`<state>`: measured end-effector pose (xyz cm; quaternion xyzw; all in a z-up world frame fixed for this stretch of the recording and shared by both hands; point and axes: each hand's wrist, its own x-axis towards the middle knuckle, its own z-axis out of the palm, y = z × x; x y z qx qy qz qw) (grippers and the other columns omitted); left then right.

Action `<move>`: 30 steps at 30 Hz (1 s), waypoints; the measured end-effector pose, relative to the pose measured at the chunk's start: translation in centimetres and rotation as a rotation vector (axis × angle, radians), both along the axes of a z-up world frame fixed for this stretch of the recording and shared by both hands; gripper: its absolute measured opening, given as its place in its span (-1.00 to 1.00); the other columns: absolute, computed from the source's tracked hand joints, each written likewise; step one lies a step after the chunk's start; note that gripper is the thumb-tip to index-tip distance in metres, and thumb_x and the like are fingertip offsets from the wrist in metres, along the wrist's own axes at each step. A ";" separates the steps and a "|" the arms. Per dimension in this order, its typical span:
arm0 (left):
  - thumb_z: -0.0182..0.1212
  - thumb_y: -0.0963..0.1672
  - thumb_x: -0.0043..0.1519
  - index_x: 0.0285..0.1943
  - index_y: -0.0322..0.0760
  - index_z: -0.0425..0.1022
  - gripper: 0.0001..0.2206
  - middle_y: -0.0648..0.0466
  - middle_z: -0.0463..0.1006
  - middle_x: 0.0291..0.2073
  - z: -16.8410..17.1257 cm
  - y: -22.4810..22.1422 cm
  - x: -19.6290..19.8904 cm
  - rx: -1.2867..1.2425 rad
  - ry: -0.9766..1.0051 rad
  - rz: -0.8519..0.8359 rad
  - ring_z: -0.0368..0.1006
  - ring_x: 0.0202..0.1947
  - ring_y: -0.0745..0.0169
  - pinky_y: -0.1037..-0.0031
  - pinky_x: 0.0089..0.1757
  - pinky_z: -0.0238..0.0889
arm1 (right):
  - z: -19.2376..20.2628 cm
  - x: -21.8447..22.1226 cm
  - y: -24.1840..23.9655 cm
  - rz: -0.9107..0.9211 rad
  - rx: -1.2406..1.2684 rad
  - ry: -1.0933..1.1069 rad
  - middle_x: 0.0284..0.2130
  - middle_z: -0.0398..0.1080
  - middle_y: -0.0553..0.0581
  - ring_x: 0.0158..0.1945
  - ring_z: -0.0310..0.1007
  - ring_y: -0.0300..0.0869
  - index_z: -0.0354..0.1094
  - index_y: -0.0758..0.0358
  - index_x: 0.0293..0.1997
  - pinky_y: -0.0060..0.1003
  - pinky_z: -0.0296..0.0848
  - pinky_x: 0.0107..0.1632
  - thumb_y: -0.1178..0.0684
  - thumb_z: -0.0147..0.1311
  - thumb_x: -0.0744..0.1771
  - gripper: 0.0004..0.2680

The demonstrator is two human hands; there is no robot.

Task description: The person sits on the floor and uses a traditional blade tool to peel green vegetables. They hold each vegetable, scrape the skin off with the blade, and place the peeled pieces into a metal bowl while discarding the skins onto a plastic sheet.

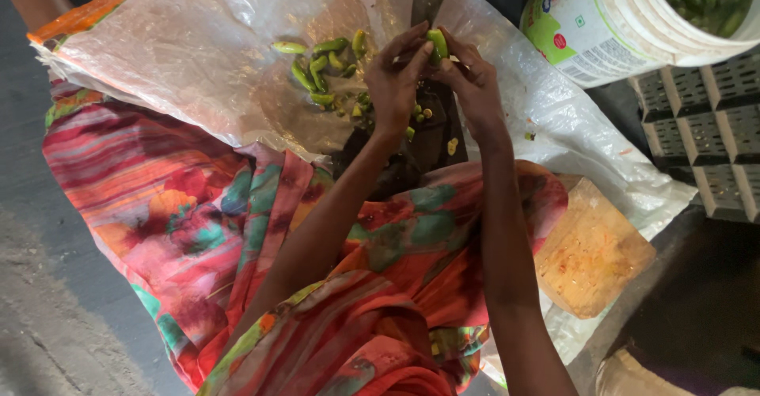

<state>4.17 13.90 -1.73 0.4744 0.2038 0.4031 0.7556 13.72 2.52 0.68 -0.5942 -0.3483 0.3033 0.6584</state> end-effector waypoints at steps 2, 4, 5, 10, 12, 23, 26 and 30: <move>0.34 -0.20 0.28 0.18 -0.38 0.58 -0.71 -0.08 0.66 -0.04 0.0 0.3 -0.1 -0.087 0.040 -0.054 0.64 -0.12 0.24 0.41 -0.12 0.58 | 0.1 0.1 -0.5 0.000 -0.026 0.016 0.16 0.33 0.06 0.24 0.44 -0.21 0.25 0.27 0.42 -0.30 0.55 0.29 0.17 0.00 0.47 -0.70; 0.35 -0.18 0.26 0.15 -0.37 0.58 -0.72 -0.08 0.67 -0.08 0.0 0.7 -0.2 -0.135 0.061 -0.080 0.66 -0.18 0.24 0.39 -0.18 0.60 | 0.0 0.4 -0.6 -0.011 -0.037 0.000 0.16 0.34 0.06 0.21 0.43 -0.22 0.27 0.27 0.42 -0.30 0.54 0.24 0.19 0.03 0.46 -0.70; 0.36 -0.18 0.26 0.15 -0.36 0.58 -0.72 -0.07 0.67 -0.08 -0.1 0.8 -0.2 -0.139 0.063 -0.080 0.66 -0.19 0.24 0.40 -0.20 0.62 | -0.1 0.6 -0.5 -0.015 -0.042 -0.009 0.15 0.35 0.05 0.19 0.43 -0.22 0.27 0.27 0.42 -0.31 0.54 0.21 0.20 0.05 0.46 -0.69; 0.37 -0.16 0.28 0.13 -0.38 0.61 -0.73 -0.06 0.69 -0.11 -0.1 0.8 -0.5 -0.165 0.140 -0.075 0.64 -0.20 0.26 0.44 -0.24 0.60 | -1.0 1.0 -0.1 -0.016 -0.027 0.013 0.17 0.37 0.07 0.17 0.45 -0.23 0.30 0.26 0.40 -0.32 0.53 0.19 0.20 0.17 0.42 -0.66; 0.35 -0.15 0.28 0.15 -0.35 0.59 -0.72 -0.04 0.67 -0.09 0.0 0.6 -0.6 -0.195 0.116 -0.098 0.64 -0.18 0.29 0.45 -0.23 0.61 | -1.2 1.0 0.0 -0.010 -0.022 0.043 0.19 0.39 0.07 0.18 0.44 -0.24 0.30 0.26 0.39 -0.33 0.52 0.19 0.20 0.20 0.40 -0.65; 0.28 -0.19 0.34 0.20 -0.35 0.57 -0.73 -0.03 0.67 -0.04 1.0 -0.2 -1.4 -0.103 0.060 -0.117 0.65 -0.16 0.29 0.47 -0.18 0.62 | -0.2 0.0 -0.3 -0.021 0.065 0.117 0.15 0.40 0.07 0.11 0.47 -0.23 0.30 0.29 0.36 -0.34 0.53 0.14 0.17 0.09 0.45 -0.72; 0.24 -0.18 0.37 0.20 -0.35 0.60 -0.76 -0.03 0.63 -0.03 1.3 -0.1 -1.6 -0.019 0.094 -0.113 0.63 -0.16 0.29 0.48 -0.17 0.60 | 0.7 0.3 -0.3 -0.001 0.112 0.219 0.11 0.37 0.07 0.15 0.50 -0.19 0.36 0.37 0.35 -0.29 0.56 0.19 0.16 0.04 0.48 -0.75; 0.25 -0.19 0.36 0.17 -0.33 0.63 -0.77 -0.06 0.64 -0.07 1.4 0.1 -2.3 0.430 0.276 0.030 0.64 -0.15 0.23 0.46 -0.14 0.54 | 0.9 0.4 -0.3 0.006 0.110 0.180 0.14 0.35 0.03 0.16 0.49 -0.22 0.37 0.38 0.31 -0.33 0.52 0.19 0.22 0.13 0.42 -0.72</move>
